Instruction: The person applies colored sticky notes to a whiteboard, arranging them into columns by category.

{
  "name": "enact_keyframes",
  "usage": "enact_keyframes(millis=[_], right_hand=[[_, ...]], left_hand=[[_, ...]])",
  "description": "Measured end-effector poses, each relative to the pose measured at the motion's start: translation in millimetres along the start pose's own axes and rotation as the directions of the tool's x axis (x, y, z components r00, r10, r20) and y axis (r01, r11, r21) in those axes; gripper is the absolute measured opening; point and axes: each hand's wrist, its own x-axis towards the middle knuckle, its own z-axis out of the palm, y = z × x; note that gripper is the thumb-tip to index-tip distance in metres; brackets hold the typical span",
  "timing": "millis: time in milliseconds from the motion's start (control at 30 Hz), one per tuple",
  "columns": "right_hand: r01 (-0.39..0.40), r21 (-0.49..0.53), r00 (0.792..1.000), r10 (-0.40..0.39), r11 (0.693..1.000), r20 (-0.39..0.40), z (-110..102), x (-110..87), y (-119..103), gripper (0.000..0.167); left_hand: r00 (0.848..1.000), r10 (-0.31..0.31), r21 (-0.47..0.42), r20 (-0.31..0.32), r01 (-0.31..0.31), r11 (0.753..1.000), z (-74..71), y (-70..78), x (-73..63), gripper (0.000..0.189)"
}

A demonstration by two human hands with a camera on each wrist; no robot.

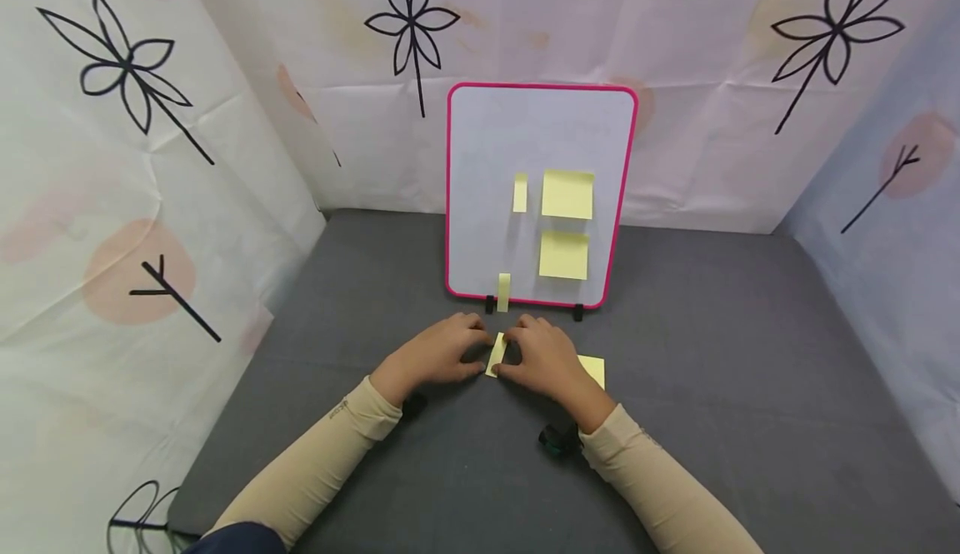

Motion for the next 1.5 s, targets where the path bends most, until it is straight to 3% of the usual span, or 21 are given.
enact_keyframes(millis=[167, 300, 467, 767, 967, 1200, 1367, 1500], right_hand=[[0.002, 0.02, 1.0, -0.002, 1.0, 0.0, -1, 0.6, 0, 0.034], [-0.002, 0.032, 1.0, 0.002, 0.999, 0.002, -1, 2.0, 1, 0.029], [-0.004, 0.06, 1.0, 0.004, 0.998, 0.005, -4, 4.1, 3, 0.026], [-0.045, 0.157, 0.999, 0.044, 0.987, 0.015, -7, 5.4, 5, 0.029], [-0.027, 0.174, 0.998, 0.036, 0.984, -0.047, -7, 6.5, 5, 0.032], [0.079, 0.264, 0.995, -0.058, 0.961, -0.084, -8, 7.4, 6, 0.011], [0.185, 0.402, 0.982, -0.185, 0.897, -0.04, -6, 7.7, 12, 0.018], [0.21, 0.419, 0.976, -0.217, 0.883, -0.031, -5, 6.7, 15, 0.023]], left_hand=[[1.0, 0.027, 0.015, -0.013, -0.027, 1.0, -0.2, 2.2, 0.0, 0.031], [0.994, 0.086, 0.025, -0.068, -0.085, 0.996, -0.5, 2.9, 0.4, 0.019], [0.987, 0.106, 0.052, -0.119, -0.101, 0.994, -3.2, 4.4, -0.1, 0.015], [0.994, 0.088, 0.066, -0.065, -0.084, 0.994, -3.1, 10.9, -1.8, 0.014], [0.994, 0.092, 0.057, -0.062, -0.088, 0.994, -1.5, 15.7, -2.0, 0.013], [0.996, 0.072, 0.044, -0.049, -0.069, 0.997, -1.5, 16.7, -2.2, 0.013], [0.996, 0.067, 0.029, -0.051, -0.066, 0.997, -2.0, 16.6, -2.7, 0.013], [0.997, 0.058, 0.032, -0.049, -0.056, 0.998, -1.5, 16.9, -2.9, 0.012]])
